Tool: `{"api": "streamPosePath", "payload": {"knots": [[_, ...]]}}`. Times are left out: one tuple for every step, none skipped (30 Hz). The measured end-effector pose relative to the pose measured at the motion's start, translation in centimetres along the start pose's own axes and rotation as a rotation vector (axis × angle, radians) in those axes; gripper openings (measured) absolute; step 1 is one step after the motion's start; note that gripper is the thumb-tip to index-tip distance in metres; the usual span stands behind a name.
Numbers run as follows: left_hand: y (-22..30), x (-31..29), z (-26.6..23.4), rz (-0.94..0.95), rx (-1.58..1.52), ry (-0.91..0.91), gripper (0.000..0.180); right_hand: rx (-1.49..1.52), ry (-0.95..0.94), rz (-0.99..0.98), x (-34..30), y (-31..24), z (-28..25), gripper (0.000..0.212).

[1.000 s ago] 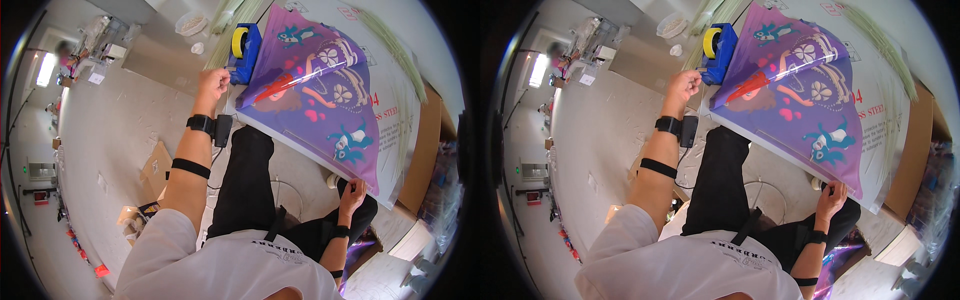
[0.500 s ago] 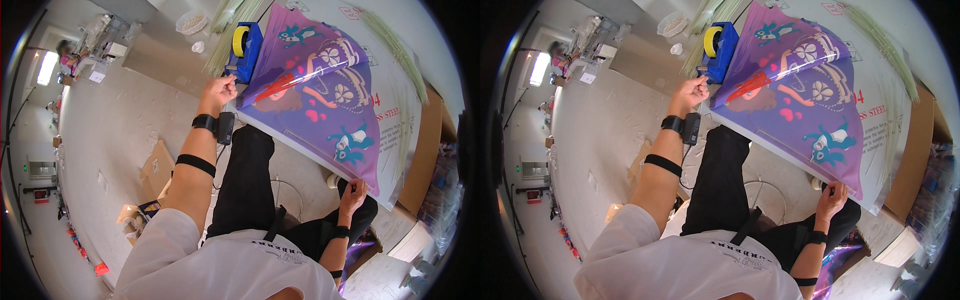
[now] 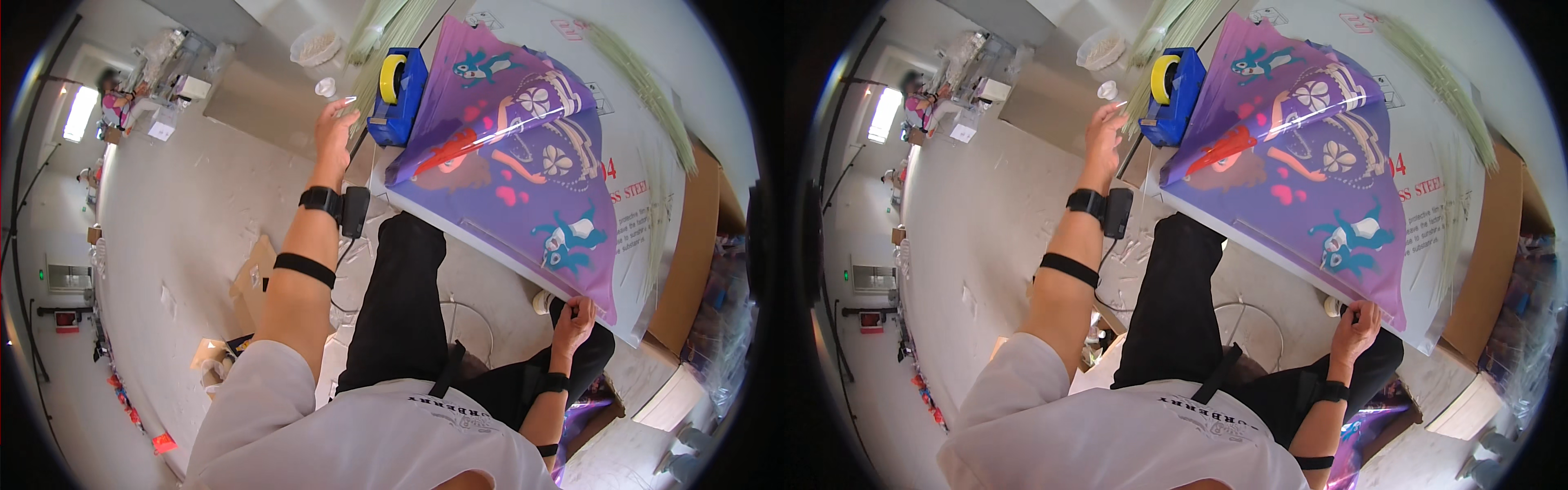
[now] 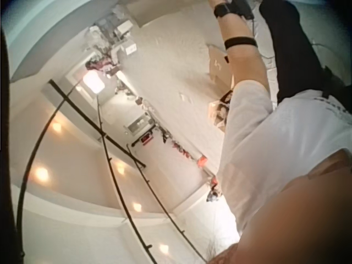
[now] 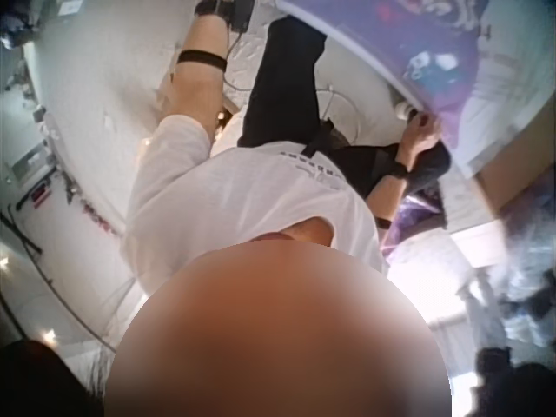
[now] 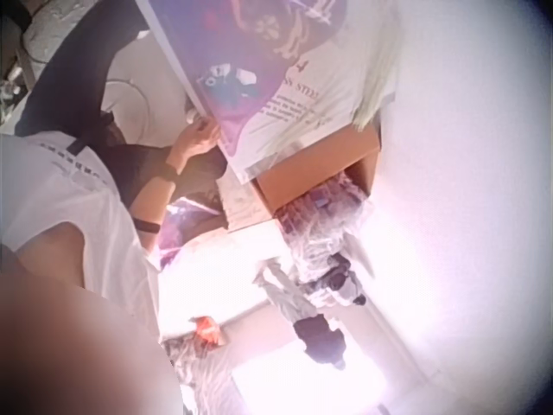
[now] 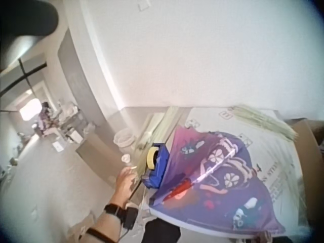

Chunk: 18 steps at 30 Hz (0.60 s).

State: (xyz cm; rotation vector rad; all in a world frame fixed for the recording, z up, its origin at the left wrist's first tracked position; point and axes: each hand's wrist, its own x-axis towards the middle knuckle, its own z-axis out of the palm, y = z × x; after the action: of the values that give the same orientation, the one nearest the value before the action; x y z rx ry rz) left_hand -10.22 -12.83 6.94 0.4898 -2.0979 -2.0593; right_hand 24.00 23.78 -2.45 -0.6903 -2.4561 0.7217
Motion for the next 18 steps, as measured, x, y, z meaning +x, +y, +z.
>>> {"api": "streamPosePath", "payload": {"knots": [[0.0,0.8,0.1,0.035,0.045,-0.071,0.036,0.009,0.001,0.003,0.0,-0.1,0.0,0.016],[0.0,1.5,0.3,0.069,0.09,-0.143,0.04,0.018,0.001,0.007,0.1,-0.2,0.1,0.016],[-0.2,1.9,0.5,0.068,0.091,-0.146,0.04,0.016,0.003,0.01,0.1,-0.2,0.1,0.016],[-0.5,2.3,0.8,-0.006,0.167,-0.208,0.045,0.011,0.003,0.011,0.1,-0.2,0.1,0.016],[-0.7,2.7,1.0,-0.08,0.243,-0.269,0.049,0.005,0.003,0.013,0.1,-0.2,0.1,0.016],[-1.0,2.9,1.2,-0.082,0.243,-0.269,0.049,0.004,0.001,0.013,0.1,-0.2,0.0,0.016],[-1.3,3.2,1.3,-0.053,0.228,-0.26,0.051,0.001,0.001,0.007,0.1,-0.2,0.0,0.016],[-1.5,3.5,1.4,-0.025,0.214,-0.25,0.052,-0.002,0.0,0.0,0.1,-0.2,0.0,0.016],[-1.5,3.6,1.4,-0.027,0.213,-0.249,0.052,-0.003,-0.002,-0.001,0.1,-0.2,0.0,0.016],[-1.4,3.8,1.5,-0.055,0.212,-0.255,0.051,-0.001,-0.002,0.002,0.1,-0.1,0.1,0.017],[-1.3,3.8,1.4,-0.083,0.211,-0.262,0.05,0.002,-0.002,0.005,0.1,-0.1,0.1,0.017],[-1.2,3.7,1.7,-0.084,0.21,-0.263,0.05,0.0,-0.002,0.005,0.1,-0.1,0.1,0.017],[-1.1,3.6,2.1,-0.089,0.235,-0.24,0.049,-0.005,-0.001,0.011,0.0,-0.1,0.1,0.017],[-1.0,3.5,2.4,-0.094,0.261,-0.216,0.048,-0.009,0.001,0.016,0.0,-0.1,0.1,0.017],[-1.2,3.8,2.3,-0.092,0.26,-0.215,0.048,-0.008,0.001,0.014,0.1,-0.3,0.1,0.017],[-1.5,4.1,2.2,-0.122,0.158,-0.161,0.045,-0.002,0.003,0.01,0.2,-0.4,0.1,0.017],[-1.7,4.4,2.0,-0.151,0.056,-0.107,0.043,0.004,0.004,0.006,0.2,-0.6,0.1,0.017],[-1.7,4.1,1.9,-0.155,0.056,-0.109,0.043,0.001,0.003,0.008,0.2,-0.4,0.1,0.017]]}}
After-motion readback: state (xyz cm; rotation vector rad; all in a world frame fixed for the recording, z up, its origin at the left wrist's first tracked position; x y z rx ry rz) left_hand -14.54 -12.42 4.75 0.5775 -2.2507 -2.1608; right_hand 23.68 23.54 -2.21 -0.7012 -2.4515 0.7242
